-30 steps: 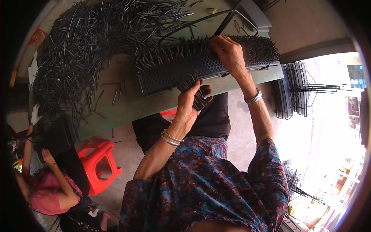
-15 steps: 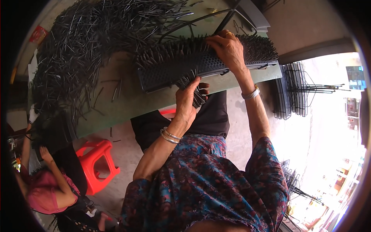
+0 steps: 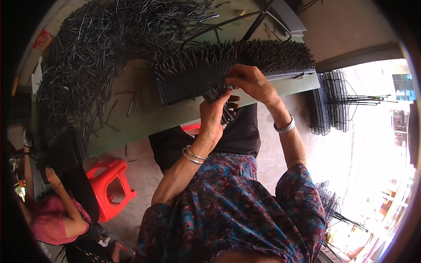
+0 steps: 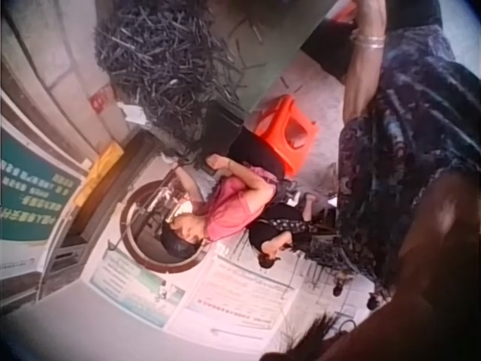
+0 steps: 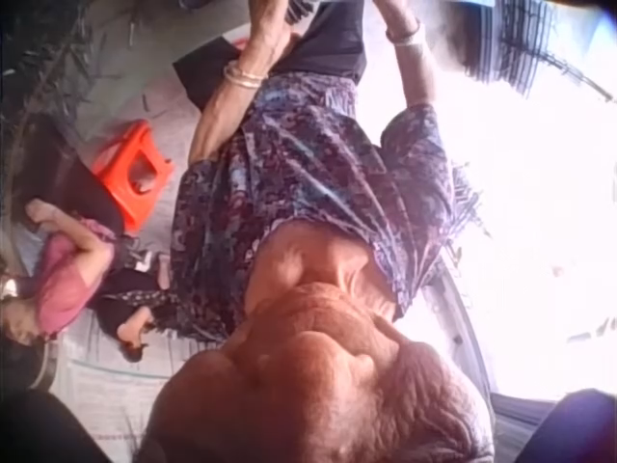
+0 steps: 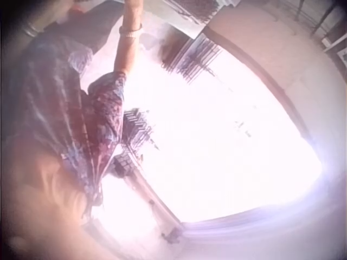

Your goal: Assembling small metal pins into a black template on a workbench.

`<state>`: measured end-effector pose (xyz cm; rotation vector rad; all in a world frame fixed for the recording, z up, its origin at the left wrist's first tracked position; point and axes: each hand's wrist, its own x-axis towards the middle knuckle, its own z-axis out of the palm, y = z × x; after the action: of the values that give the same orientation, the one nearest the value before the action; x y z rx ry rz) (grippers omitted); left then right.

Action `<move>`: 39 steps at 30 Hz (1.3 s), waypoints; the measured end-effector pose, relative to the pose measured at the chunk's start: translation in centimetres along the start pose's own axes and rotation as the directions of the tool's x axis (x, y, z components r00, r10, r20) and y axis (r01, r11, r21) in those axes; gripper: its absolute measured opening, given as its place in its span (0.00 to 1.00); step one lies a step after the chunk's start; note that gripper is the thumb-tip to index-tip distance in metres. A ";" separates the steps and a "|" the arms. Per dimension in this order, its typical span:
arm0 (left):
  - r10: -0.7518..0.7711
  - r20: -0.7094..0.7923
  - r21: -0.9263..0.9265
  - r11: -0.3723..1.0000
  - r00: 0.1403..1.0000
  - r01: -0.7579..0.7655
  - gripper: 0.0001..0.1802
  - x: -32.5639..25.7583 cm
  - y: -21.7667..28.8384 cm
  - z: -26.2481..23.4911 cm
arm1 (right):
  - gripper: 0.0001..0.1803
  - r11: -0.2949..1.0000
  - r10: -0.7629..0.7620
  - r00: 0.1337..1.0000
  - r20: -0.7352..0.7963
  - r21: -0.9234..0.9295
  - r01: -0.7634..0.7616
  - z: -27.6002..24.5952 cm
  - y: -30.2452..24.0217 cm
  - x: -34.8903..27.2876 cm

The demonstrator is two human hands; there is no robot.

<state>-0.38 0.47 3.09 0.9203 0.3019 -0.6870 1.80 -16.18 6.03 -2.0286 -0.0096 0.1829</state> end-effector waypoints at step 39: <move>-0.068 0.089 -0.117 0.990 0.994 0.078 0.11 0.7 -0.6 -0.1 | 0.06 0.631 -0.592 0.748 -0.298 -0.749 0.200 -5.6 2.9 2.6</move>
<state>-0.28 0.04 2.27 0.7664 0.2997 -0.7652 4.94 -22.22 5.56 -2.6828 -0.2410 -0.8133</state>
